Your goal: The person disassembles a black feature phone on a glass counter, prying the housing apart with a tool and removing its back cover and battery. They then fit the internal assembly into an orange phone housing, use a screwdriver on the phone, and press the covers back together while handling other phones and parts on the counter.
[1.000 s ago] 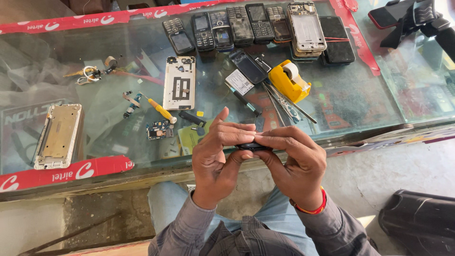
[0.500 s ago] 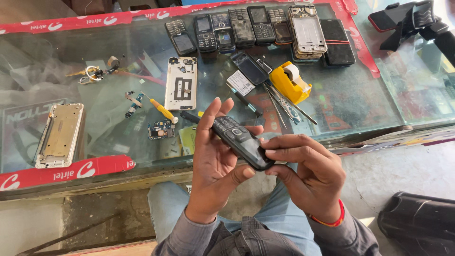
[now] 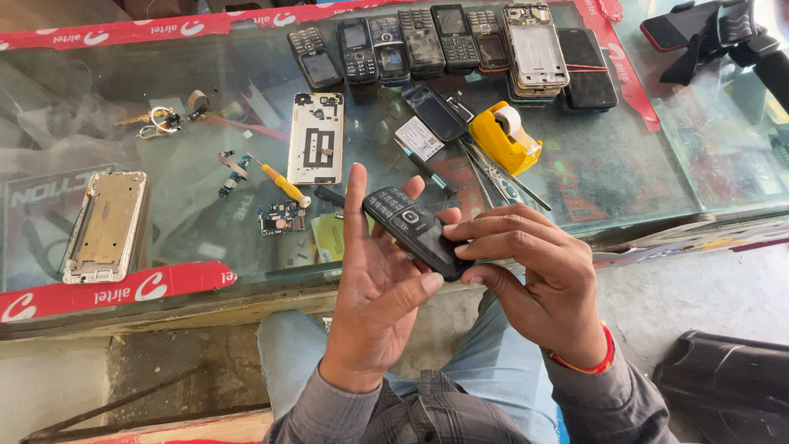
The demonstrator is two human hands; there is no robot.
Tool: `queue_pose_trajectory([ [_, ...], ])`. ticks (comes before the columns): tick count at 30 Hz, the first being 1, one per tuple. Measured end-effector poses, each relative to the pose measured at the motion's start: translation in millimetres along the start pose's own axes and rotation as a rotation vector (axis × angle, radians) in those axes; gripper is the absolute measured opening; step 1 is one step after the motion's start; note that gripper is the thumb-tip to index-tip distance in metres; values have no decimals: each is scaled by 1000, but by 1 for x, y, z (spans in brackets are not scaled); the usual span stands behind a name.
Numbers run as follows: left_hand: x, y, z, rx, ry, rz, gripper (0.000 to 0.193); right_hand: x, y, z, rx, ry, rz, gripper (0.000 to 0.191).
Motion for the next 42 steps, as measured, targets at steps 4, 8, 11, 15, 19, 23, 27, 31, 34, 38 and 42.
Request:
queue_pose_trajectory([
  [4, 20, 9, 9, 18, 70, -68, 117, -10, 5, -8, 33, -37, 44, 26],
  [8, 42, 21, 18, 2, 92, -116, 113, -22, 11, -21, 82, -99, 90, 29],
  [11, 60, 31, 27, 24, 71, -158, 110, -35, 12, -30, 122, -113, 100, 31],
  [15, 79, 39, 36, 67, 64, -191, 106, -47, 10, -41, 162, -157, 86, 35],
  [19, 91, 43, 43, 84, 41, -224, 102, -53, 8, -51, 194, -152, 13, 35],
  [23, 92, 45, 46, 75, 37, -237, 102, -55, 4, -57, 202, -182, -52, 34],
  [27, 88, 47, 45, 75, 25, -232, 102, -55, 3, -58, 225, -185, -110, 33],
  [31, 84, 49, 44, 95, 45, -258, 104, -54, 2, -61, 222, -172, -130, 38],
  [34, 81, 49, 43, 107, 62, -288, 104, -52, 3, -63, 210, -145, -146, 40],
  [38, 78, 48, 42, 99, 40, -307, 104, -51, 4, -62, 197, -148, -136, 41],
  [42, 79, 47, 43, 101, 66, -312, 106, -49, 6, -61, 187, -149, -128, 42],
])
Point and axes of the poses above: each hand's wrist, its own y-axis towards the middle knuckle, its own x-axis out of the back of the hand, z = x × y, the point moved 9 cm from there along y, towards the middle knuckle, and after that the axes turned 2 degrees about y, right-handed, at the moved point
